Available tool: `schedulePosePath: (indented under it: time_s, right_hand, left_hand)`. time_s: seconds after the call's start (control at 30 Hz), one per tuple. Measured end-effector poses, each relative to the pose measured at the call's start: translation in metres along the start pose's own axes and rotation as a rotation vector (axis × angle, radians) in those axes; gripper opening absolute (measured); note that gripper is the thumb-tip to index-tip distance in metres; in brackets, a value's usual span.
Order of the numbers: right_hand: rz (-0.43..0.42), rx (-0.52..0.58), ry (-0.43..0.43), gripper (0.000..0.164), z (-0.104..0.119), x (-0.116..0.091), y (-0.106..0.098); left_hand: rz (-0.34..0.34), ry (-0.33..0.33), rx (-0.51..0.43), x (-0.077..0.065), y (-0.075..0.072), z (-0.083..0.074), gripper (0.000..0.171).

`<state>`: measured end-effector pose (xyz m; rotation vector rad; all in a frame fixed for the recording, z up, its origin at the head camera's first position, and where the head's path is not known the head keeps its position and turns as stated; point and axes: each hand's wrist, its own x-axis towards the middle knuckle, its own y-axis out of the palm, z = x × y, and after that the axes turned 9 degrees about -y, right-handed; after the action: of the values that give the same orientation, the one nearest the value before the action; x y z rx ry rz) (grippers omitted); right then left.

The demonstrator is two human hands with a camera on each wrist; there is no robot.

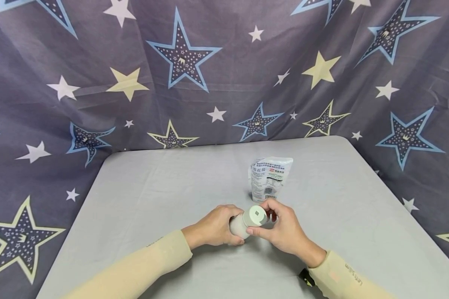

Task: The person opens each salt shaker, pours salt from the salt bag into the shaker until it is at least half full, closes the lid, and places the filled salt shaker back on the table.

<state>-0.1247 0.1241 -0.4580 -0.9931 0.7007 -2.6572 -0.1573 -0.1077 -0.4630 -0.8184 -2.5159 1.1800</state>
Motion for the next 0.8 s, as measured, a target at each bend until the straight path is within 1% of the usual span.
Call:
schedulePosePath:
  time_s: [0.13, 0.27, 0.47, 0.6, 0.8]
  right_hand:
    - [-0.025, -0.026, -0.014, 0.043, 0.001, -0.001, 0.002]
    - [-0.038, -0.056, -0.011, 0.044, 0.002, -0.002, 0.005]
    - [-0.026, -0.059, 0.019, 0.045, 0.002, -0.003, 0.005]
    - [-0.002, -0.029, 0.029, 0.049, 0.001, -0.002, 0.001]
    - [0.046, 0.06, -0.001, 0.066, -0.002, 0.0, -0.006]
  left_hand:
    - [-0.004, 0.0, 0.003, 0.0, 0.0, 0.0, 0.052]
    - [-0.006, -0.001, 0.009, 0.0, 0.001, 0.001, 0.051]
    - [0.002, -0.009, -0.005, 0.0, 0.0, 0.0, 0.049]
    - [0.013, -0.013, -0.014, 0.0, 0.0, -0.001, 0.048]
    - [0.019, -0.012, 0.001, 0.0, -0.001, -0.001, 0.049]
